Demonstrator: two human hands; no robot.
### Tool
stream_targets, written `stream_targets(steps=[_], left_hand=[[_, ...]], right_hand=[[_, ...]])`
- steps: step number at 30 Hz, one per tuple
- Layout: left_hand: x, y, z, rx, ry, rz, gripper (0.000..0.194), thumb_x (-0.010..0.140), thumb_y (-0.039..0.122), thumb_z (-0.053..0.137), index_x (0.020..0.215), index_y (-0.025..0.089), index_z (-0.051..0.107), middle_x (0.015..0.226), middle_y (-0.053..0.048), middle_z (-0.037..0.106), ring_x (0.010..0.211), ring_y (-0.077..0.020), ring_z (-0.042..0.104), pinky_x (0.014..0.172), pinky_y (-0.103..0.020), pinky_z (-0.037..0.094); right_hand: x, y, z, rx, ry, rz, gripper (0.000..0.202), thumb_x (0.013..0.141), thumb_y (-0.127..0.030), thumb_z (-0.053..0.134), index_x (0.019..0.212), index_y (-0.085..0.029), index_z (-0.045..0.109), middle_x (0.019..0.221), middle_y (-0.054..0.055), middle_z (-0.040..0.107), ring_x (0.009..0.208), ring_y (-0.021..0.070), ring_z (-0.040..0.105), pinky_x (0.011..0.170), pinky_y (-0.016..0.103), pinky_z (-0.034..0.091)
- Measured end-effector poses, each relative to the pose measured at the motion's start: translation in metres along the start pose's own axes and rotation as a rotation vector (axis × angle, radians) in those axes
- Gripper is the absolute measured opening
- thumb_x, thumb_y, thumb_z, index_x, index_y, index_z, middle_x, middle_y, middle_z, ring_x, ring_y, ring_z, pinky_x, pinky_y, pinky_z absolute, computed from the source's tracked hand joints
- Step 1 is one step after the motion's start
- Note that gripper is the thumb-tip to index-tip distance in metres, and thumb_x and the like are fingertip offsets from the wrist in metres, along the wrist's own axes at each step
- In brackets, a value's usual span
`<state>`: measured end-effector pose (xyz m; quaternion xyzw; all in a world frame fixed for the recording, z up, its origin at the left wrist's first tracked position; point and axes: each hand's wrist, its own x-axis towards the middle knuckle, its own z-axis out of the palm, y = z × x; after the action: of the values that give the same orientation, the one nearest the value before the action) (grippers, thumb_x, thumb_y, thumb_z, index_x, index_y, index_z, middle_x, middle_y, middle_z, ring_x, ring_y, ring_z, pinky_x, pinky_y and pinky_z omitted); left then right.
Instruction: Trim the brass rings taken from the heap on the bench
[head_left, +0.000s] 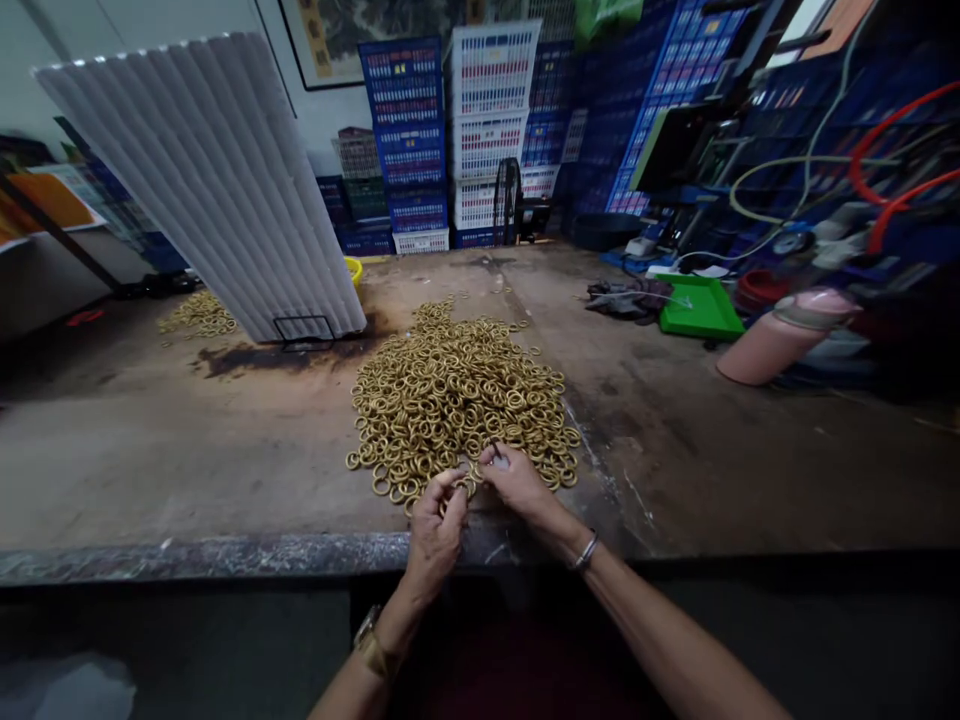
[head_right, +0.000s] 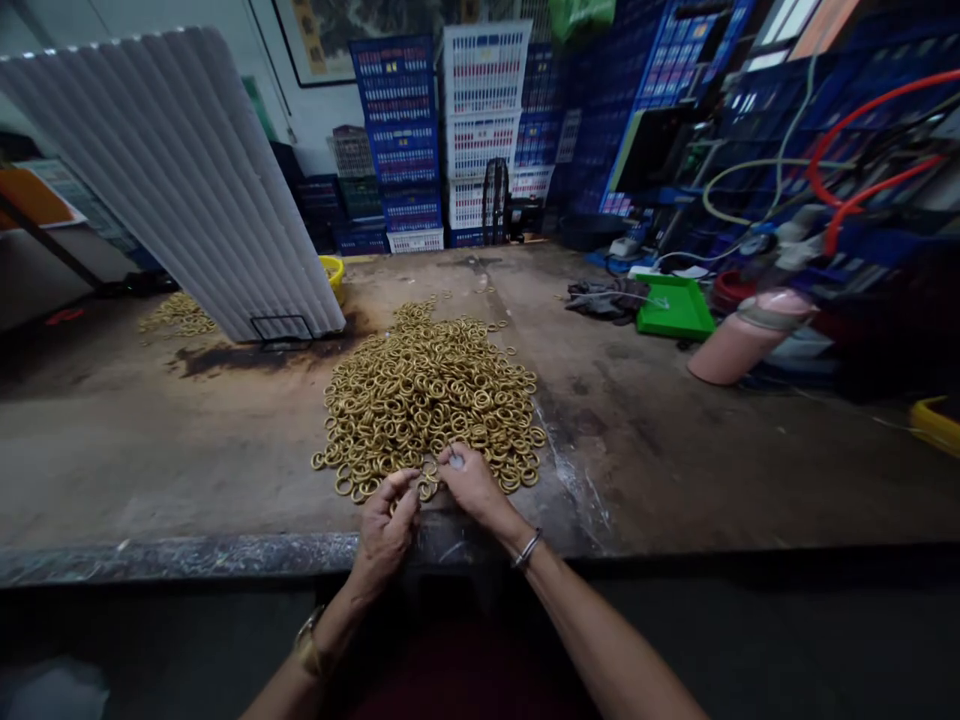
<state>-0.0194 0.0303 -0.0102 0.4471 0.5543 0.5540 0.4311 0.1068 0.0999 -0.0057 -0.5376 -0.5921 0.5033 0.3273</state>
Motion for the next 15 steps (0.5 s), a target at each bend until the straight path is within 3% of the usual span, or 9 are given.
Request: stream_targets(steps=[3,6,10,15], left_hand=[[0.001,-0.001,0.002,0.120,-0.053,0.176,0.022,0.076,0.028,0.052,0.092,0.017,0.063,0.085,-0.005,0.065,0.078,-0.0149,0.059,0.073,-0.025,0.044],[0.001,-0.002,0.003,0.151,-0.105,0.209,0.020,0.078,0.027,0.050,0.090,0.017,0.063,0.089,-0.006,0.066,0.083,-0.0170,0.059,0.078,-0.028,0.043],[0.001,-0.004,0.004,0.122,-0.119,0.120,0.019,0.078,0.032,0.049,0.081,0.016,0.059,0.068,-0.001,0.060,0.061,-0.0120,0.054,0.060,-0.023,0.043],[0.000,0.000,0.005,-0.019,-0.150,-0.155,0.028,0.077,0.044,0.048,0.072,0.017,0.050,0.050,0.006,0.044,0.039,-0.0049,0.037,0.039,-0.016,0.029]], right_hand=[[-0.012,-0.005,-0.001,0.213,-0.093,0.128,0.014,0.064,-0.027,0.052,0.073,-0.018,0.049,0.051,-0.008,0.044,0.040,0.0053,0.032,0.038,0.017,0.023],[-0.019,-0.007,0.000,0.314,-0.141,0.175,0.017,0.065,-0.031,0.054,0.073,-0.017,0.049,0.051,-0.008,0.044,0.036,0.0035,0.028,0.034,0.016,0.020],[-0.021,-0.006,0.003,0.312,-0.116,0.118,0.023,0.067,-0.039,0.054,0.068,-0.017,0.048,0.051,-0.007,0.045,0.035,0.0029,0.029,0.033,0.017,0.021],[-0.021,-0.006,0.006,0.178,-0.067,0.029,0.023,0.065,-0.038,0.056,0.061,-0.017,0.048,0.047,-0.007,0.043,0.039,0.0041,0.032,0.037,0.017,0.025]])
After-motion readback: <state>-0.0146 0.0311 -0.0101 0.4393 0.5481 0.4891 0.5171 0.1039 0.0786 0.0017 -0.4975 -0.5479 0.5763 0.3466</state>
